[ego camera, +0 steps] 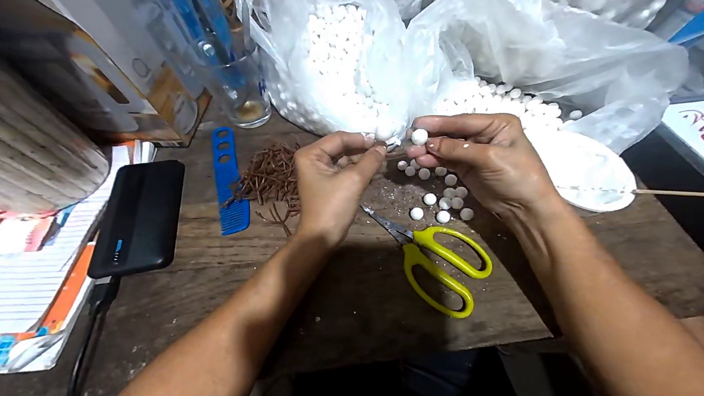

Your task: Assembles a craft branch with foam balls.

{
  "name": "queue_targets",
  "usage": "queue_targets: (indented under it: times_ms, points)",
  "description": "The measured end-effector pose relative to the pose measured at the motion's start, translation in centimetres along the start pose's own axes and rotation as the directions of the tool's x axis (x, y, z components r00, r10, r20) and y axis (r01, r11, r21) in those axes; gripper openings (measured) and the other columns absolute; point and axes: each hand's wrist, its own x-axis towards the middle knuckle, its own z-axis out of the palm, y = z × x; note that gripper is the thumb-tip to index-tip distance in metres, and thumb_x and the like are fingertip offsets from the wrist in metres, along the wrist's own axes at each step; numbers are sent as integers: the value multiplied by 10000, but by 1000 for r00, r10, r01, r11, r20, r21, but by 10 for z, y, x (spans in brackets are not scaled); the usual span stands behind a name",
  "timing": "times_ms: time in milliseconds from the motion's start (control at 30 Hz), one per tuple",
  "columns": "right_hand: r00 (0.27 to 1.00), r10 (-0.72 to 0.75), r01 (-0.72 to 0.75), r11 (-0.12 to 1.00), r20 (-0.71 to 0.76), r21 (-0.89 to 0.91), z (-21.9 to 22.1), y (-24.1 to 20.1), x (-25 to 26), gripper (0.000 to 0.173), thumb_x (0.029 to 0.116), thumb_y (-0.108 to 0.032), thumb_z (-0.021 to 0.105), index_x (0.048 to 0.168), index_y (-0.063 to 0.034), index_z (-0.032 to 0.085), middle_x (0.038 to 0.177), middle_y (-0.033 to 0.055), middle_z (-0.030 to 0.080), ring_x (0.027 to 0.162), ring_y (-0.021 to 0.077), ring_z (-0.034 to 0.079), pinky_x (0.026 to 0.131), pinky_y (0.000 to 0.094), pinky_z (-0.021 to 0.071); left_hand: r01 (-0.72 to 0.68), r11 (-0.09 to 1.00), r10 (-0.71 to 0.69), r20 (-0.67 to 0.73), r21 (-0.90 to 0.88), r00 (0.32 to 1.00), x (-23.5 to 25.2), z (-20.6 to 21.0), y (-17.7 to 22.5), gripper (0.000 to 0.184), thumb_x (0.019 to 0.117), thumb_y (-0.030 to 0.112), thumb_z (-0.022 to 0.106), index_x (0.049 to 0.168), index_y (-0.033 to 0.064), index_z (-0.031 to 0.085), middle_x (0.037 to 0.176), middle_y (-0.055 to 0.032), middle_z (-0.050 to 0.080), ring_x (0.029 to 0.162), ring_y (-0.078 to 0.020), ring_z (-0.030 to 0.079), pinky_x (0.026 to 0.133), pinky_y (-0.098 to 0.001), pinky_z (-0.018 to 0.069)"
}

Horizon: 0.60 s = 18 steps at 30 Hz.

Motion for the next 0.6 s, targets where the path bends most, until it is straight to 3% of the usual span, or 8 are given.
queue_targets:
  times_ms: [133, 267, 400, 600]
  points:
    - [1000, 13, -14, 999, 19, 47, -1, 2, 1, 252, 918, 151, 549, 1027, 4, 723, 851, 20, 754, 751, 88, 736, 743, 243, 634, -7, 1000, 7, 12, -22, 1000, -1, 0, -1, 197, 848, -137, 662, 840, 60, 664, 779, 45, 705, 670, -41, 688, 678, -218, 615]
    - [997, 59, -64, 993, 55, 95, -5, 3, 2, 281, 940, 134, 514, 1092, -6, 706, 877, 5, 749, 768, 83, 731, 745, 237, 627, 2, 1000, -2, 7, -22, 1000, -1, 1, 0, 192, 849, -138, 664, 841, 54, 661, 762, 42, 706, 656, -47, 695, 670, -224, 621]
    - [998, 49, -52, 996, 42, 79, -6, 5, 2, 294, 882, 159, 560, 1040, -13, 739, 868, -2, 746, 759, 71, 717, 739, 232, 620, 2, 1000, -2, 5, -28, 1000, -1, 1, -1, 196, 840, -143, 670, 837, 53, 663, 758, 44, 703, 654, -48, 694, 672, -225, 622]
    - [998, 28, -31, 997, 49, 74, -6, 8, 3, 291, 879, 162, 575, 1038, -8, 749, 883, 2, 753, 775, 67, 715, 761, 231, 614, 7, 1000, -7, 22, -16, 1000, -2, -1, 0, 186, 858, -123, 669, 850, 64, 667, 775, 40, 713, 667, -56, 705, 673, -232, 626]
